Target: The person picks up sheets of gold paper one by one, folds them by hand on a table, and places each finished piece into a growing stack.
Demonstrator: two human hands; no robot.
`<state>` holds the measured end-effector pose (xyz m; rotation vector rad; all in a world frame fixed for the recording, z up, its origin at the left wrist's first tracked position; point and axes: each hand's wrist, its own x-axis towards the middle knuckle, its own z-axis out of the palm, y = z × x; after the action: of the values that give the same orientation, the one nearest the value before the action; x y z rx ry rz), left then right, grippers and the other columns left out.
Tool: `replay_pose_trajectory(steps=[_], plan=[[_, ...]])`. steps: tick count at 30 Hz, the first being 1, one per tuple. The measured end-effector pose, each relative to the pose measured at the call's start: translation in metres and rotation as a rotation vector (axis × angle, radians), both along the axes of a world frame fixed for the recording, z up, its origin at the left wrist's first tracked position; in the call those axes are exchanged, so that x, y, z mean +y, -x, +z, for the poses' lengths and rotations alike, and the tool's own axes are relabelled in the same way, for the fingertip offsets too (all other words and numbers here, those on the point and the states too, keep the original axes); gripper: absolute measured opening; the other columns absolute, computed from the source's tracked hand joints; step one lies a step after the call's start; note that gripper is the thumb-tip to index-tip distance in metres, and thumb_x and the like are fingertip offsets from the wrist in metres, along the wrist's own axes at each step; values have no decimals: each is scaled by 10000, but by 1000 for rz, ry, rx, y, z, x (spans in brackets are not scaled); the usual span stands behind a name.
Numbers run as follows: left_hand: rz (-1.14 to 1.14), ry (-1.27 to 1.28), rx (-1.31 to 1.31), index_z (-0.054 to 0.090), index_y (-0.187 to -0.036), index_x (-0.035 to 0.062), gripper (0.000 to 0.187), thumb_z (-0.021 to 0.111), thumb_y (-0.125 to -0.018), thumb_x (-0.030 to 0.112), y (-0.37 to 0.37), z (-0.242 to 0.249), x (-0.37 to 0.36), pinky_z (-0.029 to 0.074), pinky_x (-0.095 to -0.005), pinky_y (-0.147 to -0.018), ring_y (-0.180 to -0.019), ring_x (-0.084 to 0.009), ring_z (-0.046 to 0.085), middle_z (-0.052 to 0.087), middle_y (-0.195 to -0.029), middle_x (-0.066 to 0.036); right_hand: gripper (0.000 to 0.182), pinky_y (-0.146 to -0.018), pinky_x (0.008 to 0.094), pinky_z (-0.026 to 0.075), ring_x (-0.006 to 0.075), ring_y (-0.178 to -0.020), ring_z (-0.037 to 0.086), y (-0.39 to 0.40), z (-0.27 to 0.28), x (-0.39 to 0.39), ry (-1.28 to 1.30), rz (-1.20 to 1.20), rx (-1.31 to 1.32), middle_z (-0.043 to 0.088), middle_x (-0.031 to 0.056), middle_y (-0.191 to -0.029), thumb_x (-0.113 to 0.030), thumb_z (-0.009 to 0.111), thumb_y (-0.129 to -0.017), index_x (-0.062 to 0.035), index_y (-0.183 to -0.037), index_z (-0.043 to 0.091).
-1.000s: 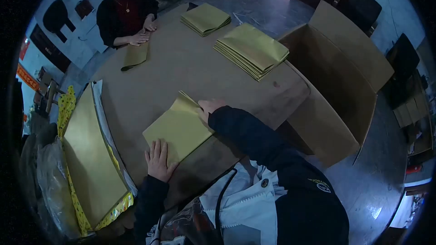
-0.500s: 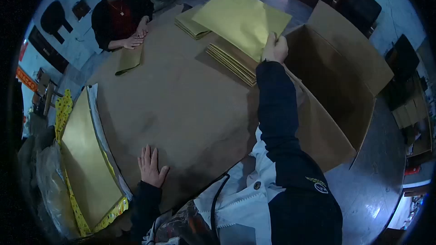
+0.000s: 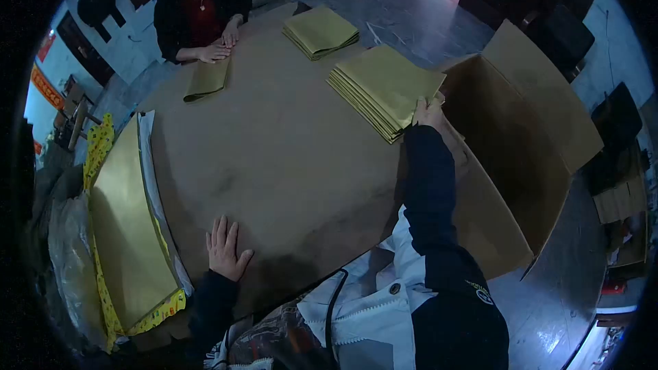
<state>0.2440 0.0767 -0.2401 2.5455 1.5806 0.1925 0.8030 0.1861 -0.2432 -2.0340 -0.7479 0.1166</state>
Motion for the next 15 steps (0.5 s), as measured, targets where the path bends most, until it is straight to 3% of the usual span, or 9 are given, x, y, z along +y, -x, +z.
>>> replay_pose_trajectory(steps=[8,11,15], plan=[[-23,-50,-12,443,-1364,79,752,581,-806,565,1,-3,0,218,-624,-1064,-1372,-414,254,300,-1479,-210,532,-931,443,442,405,-1078,576,5,5,-5,17,-43,-24,613,261,-1130,-359,539,-881,31,-1243,506],[-14,-25,8,437,-1371,84,752,577,-809,563,2,-3,0,211,-622,-1069,-1376,-415,246,293,-1484,-208,629,-939,436,440,396,-1105,569,10,23,-18,237,-74,-76,607,242,-1177,-462,517,-885,-15,-1324,465],[0,4,-6,434,-1376,94,722,619,-801,489,0,1,0,205,-616,-1078,-1377,-411,246,297,-1482,-206,689,-916,444,451,400,-1079,579,-17,43,-21,315,-106,-164,616,249,-1151,-525,506,-886,-45,-1373,419]])
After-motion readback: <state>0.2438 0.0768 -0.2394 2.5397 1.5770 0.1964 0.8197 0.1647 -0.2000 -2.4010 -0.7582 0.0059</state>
